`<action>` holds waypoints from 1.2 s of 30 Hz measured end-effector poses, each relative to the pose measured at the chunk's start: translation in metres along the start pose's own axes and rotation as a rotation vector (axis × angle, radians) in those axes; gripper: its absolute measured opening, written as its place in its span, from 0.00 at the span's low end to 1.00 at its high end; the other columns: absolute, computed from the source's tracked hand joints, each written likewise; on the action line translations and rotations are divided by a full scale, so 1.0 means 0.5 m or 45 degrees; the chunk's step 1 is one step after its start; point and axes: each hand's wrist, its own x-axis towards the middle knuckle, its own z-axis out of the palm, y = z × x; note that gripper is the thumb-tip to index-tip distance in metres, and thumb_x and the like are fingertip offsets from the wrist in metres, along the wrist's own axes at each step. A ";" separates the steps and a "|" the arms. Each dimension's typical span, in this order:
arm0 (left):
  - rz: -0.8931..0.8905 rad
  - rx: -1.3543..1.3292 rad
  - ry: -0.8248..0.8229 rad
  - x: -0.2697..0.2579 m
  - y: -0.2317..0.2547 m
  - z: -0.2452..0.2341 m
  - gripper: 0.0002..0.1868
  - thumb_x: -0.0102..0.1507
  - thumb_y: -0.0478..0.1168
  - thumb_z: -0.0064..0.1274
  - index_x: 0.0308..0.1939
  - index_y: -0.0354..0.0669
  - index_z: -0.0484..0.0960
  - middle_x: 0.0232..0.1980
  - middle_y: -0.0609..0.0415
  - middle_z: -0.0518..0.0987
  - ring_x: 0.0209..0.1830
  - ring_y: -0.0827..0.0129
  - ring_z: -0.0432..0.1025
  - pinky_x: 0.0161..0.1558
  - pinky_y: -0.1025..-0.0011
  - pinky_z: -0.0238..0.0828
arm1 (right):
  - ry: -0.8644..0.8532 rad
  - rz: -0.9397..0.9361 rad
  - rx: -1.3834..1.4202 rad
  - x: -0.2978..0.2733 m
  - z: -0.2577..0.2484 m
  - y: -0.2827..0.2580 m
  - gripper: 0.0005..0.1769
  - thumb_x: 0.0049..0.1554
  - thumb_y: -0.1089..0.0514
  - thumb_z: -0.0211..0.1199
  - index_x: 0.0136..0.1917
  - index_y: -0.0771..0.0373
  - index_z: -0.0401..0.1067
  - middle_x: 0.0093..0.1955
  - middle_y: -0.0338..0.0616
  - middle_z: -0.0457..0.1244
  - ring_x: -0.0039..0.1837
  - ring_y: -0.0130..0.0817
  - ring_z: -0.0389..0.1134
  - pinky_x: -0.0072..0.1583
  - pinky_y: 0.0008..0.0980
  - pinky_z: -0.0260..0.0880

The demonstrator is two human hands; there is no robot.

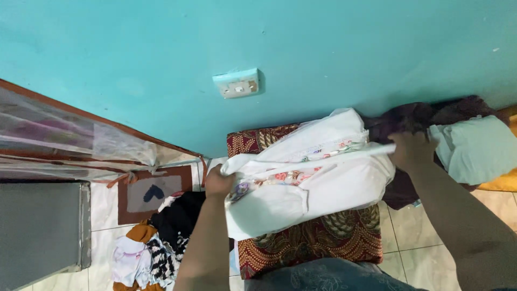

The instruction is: The person folds several garments by hand, including a white pair of shorts, a white floral shirt, and a black pair of pants. Each item is smoothed, folded into a compact rectangle, and placed on a patterned cushion.

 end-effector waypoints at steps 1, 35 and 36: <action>0.087 -0.070 -0.008 0.012 -0.025 0.003 0.28 0.52 0.46 0.67 0.54 0.40 0.83 0.55 0.43 0.82 0.56 0.52 0.76 0.57 0.61 0.71 | 0.016 -0.189 0.156 0.008 0.013 0.008 0.42 0.41 0.51 0.75 0.69 0.53 0.68 0.65 0.50 0.63 0.70 0.51 0.63 0.71 0.57 0.56; -0.848 -2.251 0.644 -0.326 -0.364 0.060 0.24 0.72 0.56 0.44 0.65 0.45 0.75 0.58 0.53 0.79 0.51 0.64 0.71 0.53 0.64 0.69 | -0.170 0.330 0.024 -0.182 0.091 0.030 0.56 0.46 0.42 0.73 0.82 0.44 0.50 0.74 0.53 0.54 0.73 0.57 0.54 0.68 0.68 0.45; -0.903 -2.226 0.702 -0.325 -0.369 0.066 0.25 0.72 0.57 0.44 0.65 0.45 0.75 0.58 0.53 0.78 0.51 0.64 0.71 0.52 0.65 0.71 | -0.150 0.428 0.115 -0.184 0.100 0.023 0.58 0.46 0.43 0.73 0.82 0.48 0.47 0.77 0.56 0.50 0.74 0.60 0.52 0.67 0.68 0.44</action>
